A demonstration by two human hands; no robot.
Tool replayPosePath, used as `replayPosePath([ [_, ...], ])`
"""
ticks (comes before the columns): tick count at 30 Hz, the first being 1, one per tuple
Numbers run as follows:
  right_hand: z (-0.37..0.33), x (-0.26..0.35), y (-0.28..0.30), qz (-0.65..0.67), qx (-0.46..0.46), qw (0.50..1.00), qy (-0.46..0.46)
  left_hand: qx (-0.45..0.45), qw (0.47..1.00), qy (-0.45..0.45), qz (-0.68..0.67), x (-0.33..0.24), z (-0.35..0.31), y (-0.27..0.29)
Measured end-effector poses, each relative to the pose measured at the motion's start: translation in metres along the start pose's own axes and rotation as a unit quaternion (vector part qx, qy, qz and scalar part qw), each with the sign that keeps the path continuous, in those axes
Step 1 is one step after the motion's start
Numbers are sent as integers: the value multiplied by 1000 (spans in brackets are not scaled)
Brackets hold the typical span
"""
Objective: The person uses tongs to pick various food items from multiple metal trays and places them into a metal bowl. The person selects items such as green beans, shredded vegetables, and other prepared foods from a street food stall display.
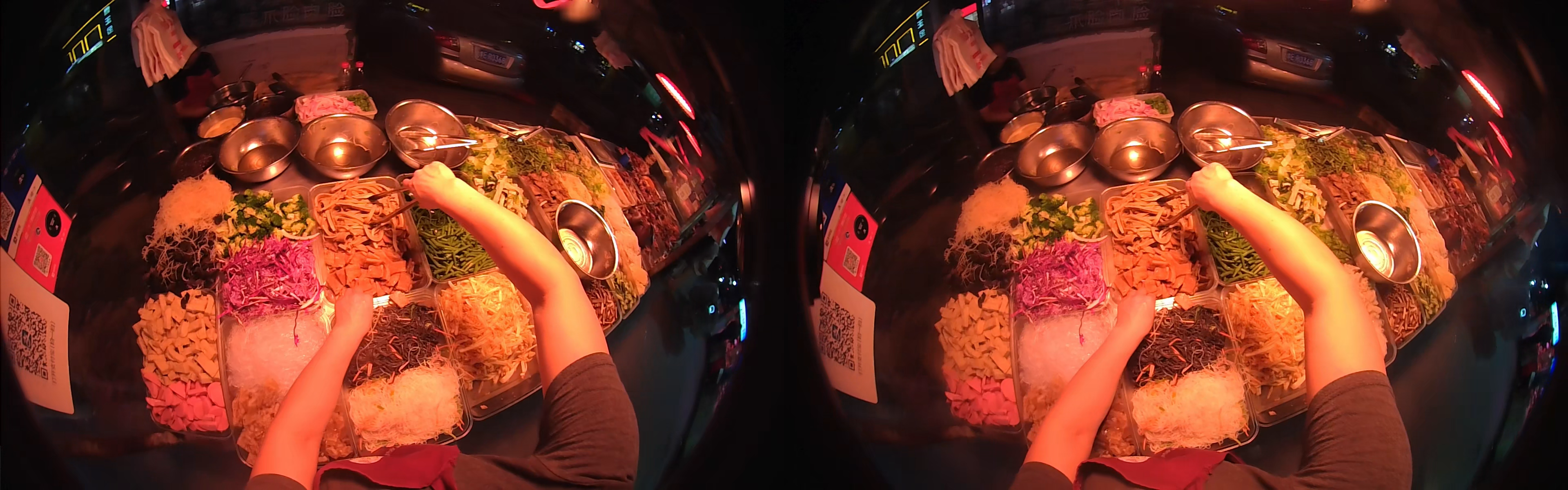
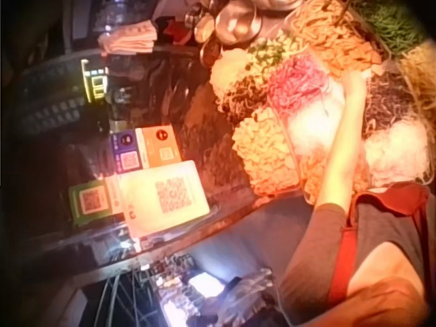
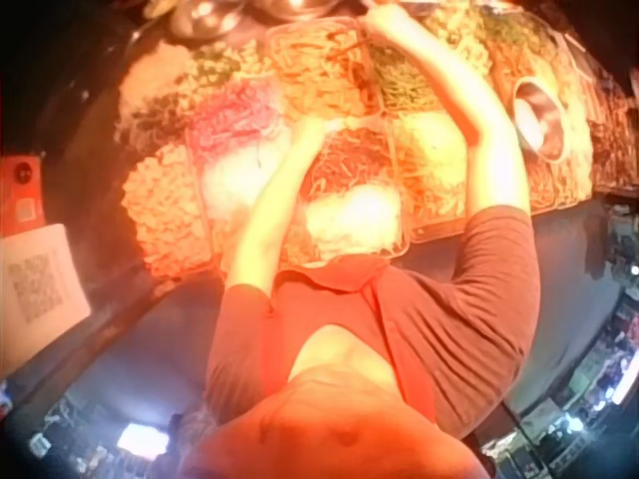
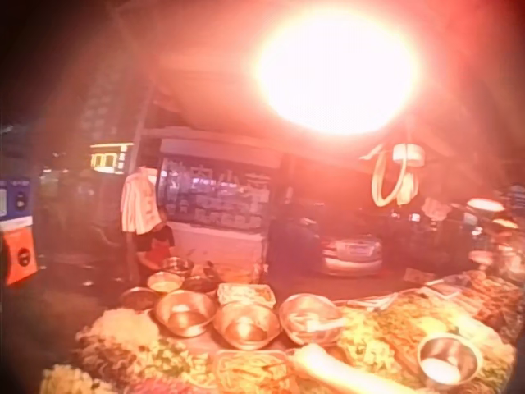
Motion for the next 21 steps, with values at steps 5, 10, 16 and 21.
replayPosePath([
  [5, -9, -2, -4, 36, 34, 999, -2, -17, 999, -23, -16, 1, 4, 3],
  [10, -17, -13, -6, 11, 37, 999, 8, -42, 999, -24, -21, -5, 0, 13],
  [16, -44, -24, 29, 59, 26, 998, 13, -32, 999, -36, -5, -3, -9, 11],
  [21, -51, -6, 46, -3, 5, 1000, 15, -15, 1000, -17, 2, -1, -3, -3],
])
Point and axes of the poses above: each hand's wrist, its own z-axis towards the middle knuckle, its own y-axis out of the back of the hand, x = y × z, the point moved 9 cm from there along z, towards the middle knuckle, and after that the axes turned 15 degrees about x, right-handed, at the moved point
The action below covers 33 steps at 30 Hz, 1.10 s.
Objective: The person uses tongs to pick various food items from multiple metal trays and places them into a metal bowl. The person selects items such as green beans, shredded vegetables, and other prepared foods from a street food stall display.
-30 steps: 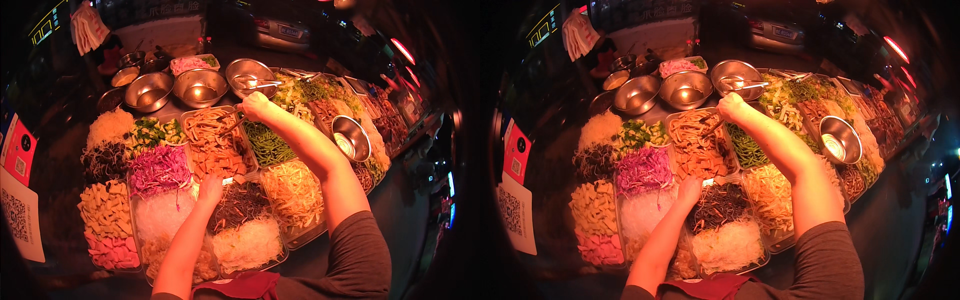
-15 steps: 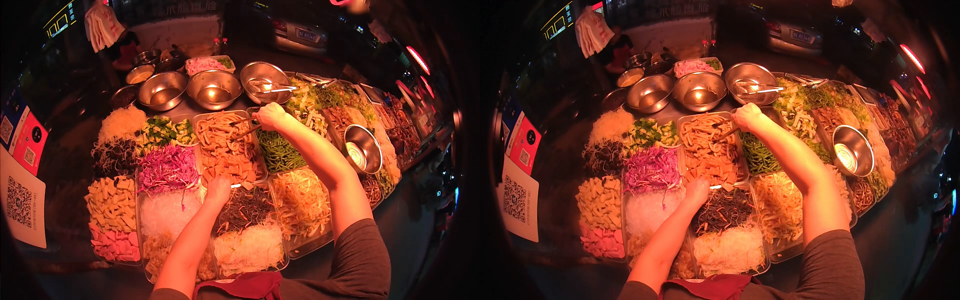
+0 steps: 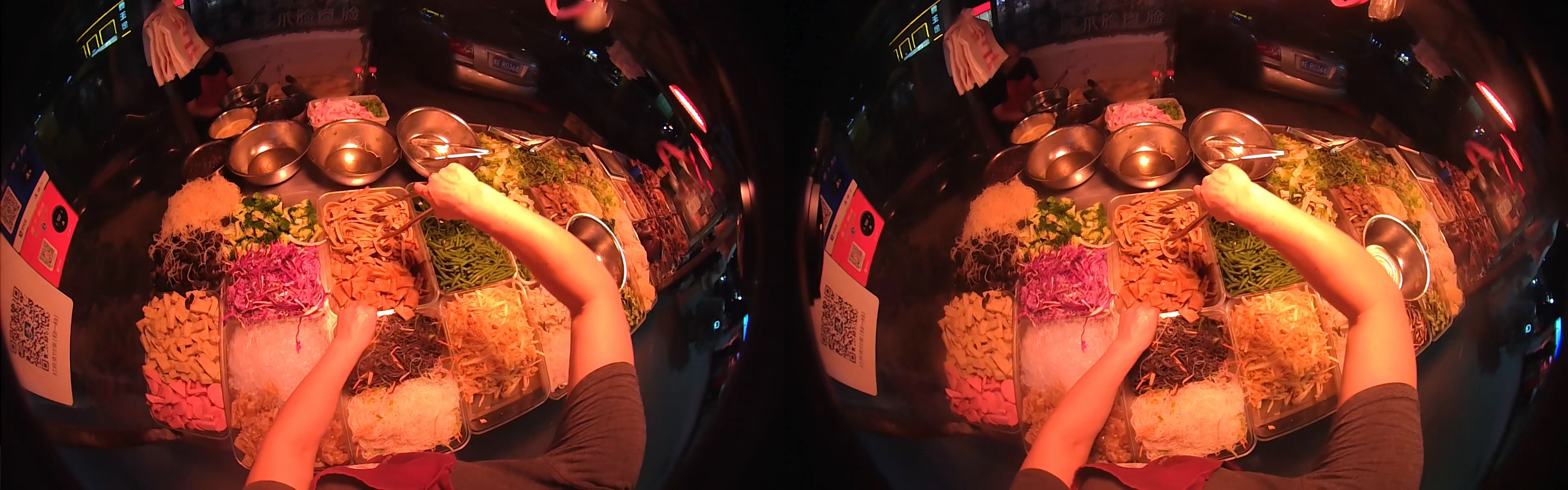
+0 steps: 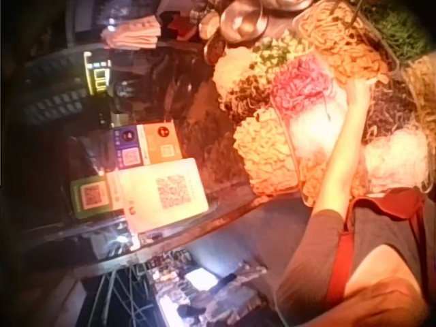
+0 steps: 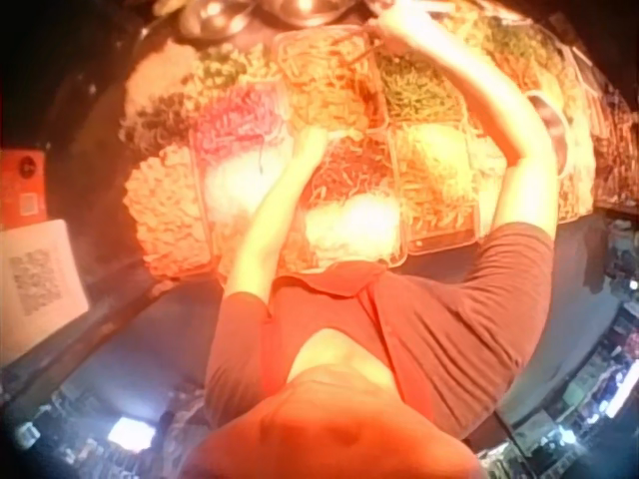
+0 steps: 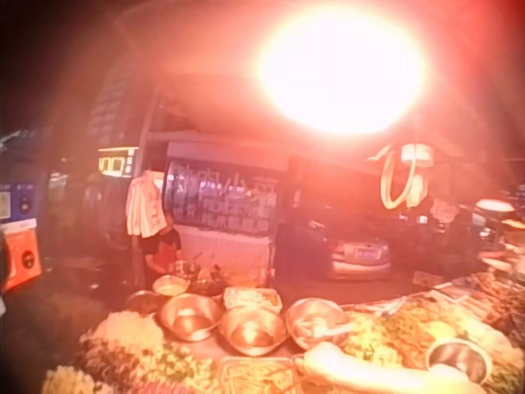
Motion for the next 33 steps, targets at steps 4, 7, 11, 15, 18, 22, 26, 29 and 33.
replayPosePath([
  [4, -13, -16, -5, -4, 49, 999, 8, 1, 1000, -6, -12, -1, -2, 6],
  [7, -31, -19, -22, 70, 183, 980, 23, -14, 995, 26, -90, 16, -2, -2],
  [11, -35, -9, -97, 187, 260, 947, -20, -14, 999, 6, -38, 9, 0, 1],
  [15, -33, 25, -161, 242, 194, 948, -67, -12, 999, -8, -32, 4, 3, 3],
  [18, -37, 56, -183, 362, 180, 908, -109, -7, 1000, -18, -8, 4, 4, 1],
  [22, -51, 66, -194, 434, 154, 888, -12, -14, 1000, -1, 11, 6, 1, 1],
  [26, -54, 80, -186, 413, 138, 898, 59, 9, 999, 13, -49, 3, 2, 8],
  [29, -49, 95, -159, 364, 116, 921, 75, -24, 997, 7, -71, 9, -4, 12],
  [33, -49, 99, -131, 197, 34, 977, 75, -35, 998, -22, -57, 1, -6, 18],
])
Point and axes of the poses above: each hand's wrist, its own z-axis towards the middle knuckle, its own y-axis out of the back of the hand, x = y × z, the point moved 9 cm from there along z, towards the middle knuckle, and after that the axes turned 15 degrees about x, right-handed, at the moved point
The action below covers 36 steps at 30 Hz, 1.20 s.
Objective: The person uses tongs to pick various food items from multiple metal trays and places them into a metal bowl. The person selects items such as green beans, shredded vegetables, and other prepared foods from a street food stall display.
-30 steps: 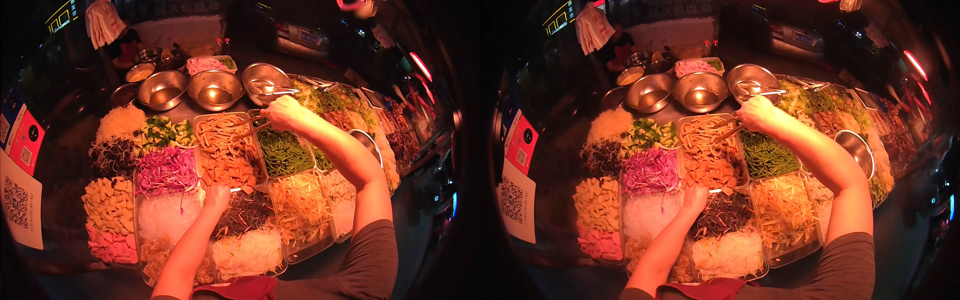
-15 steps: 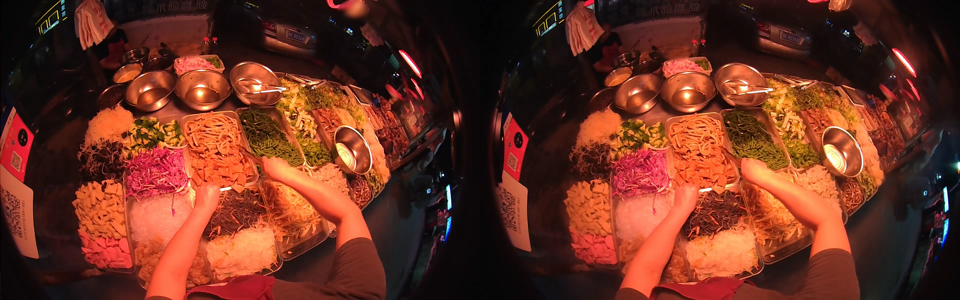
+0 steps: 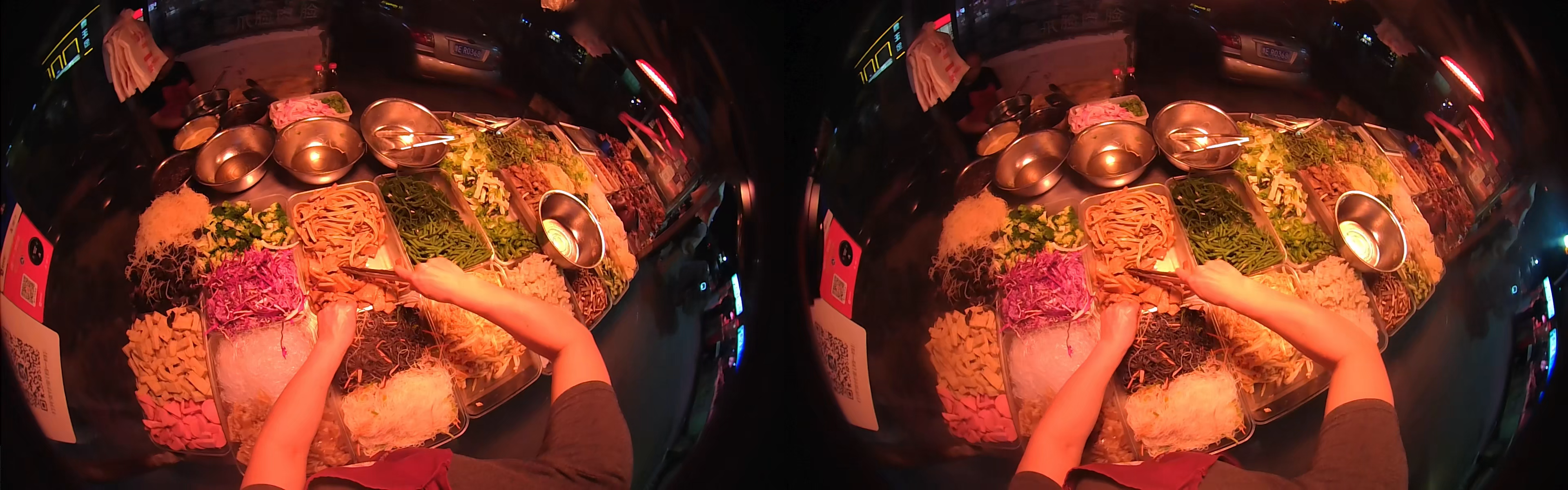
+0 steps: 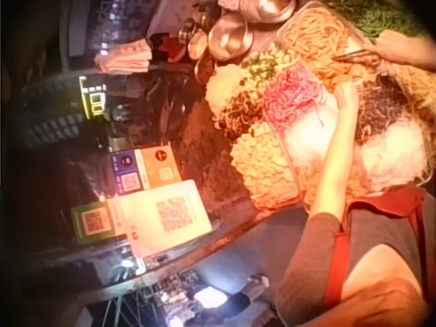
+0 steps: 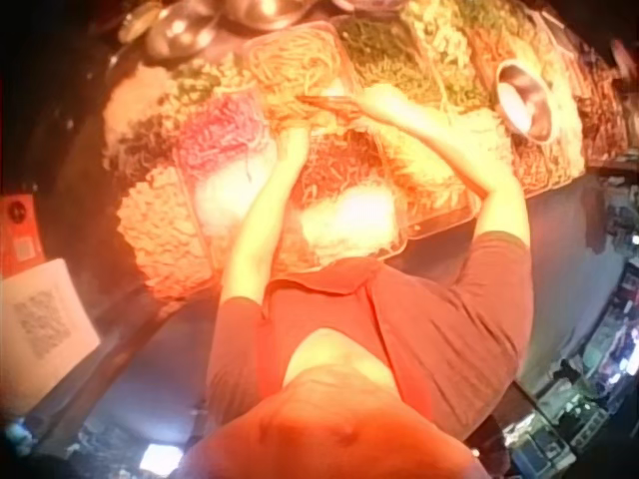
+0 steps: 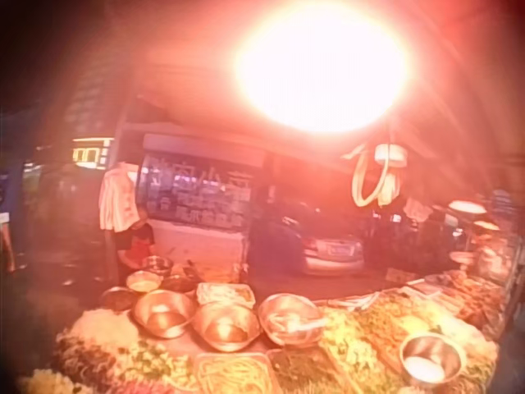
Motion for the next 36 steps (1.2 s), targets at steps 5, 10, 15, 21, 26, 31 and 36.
replayPosePath([
  [5, -17, -17, 64, -139, 25, 990, -19, 7, 999, 27, 26, 8, 2, -10],
  [10, -75, -47, 97, -191, 25, 980, -47, -15, 1000, 17, -12, 8, 0, -6],
  [15, -99, -53, 61, -191, 116, 974, -41, 19, 999, 21, 17, 2, 0, -2],
  [21, -65, -36, 27, -136, 86, 987, 26, -39, 997, 18, 56, -11, -5, 0],
  [26, -56, -46, 33, -68, 108, 992, 21, -10, 998, -7, 61, -14, -11, 6],
  [31, -67, -59, 40, -47, 94, 994, 27, 39, 998, 29, 34, -1, -11, 1],
  [36, -76, -61, 40, -87, 89, 992, -38, 61, 998, 13, 13, -6, -9, -2],
])
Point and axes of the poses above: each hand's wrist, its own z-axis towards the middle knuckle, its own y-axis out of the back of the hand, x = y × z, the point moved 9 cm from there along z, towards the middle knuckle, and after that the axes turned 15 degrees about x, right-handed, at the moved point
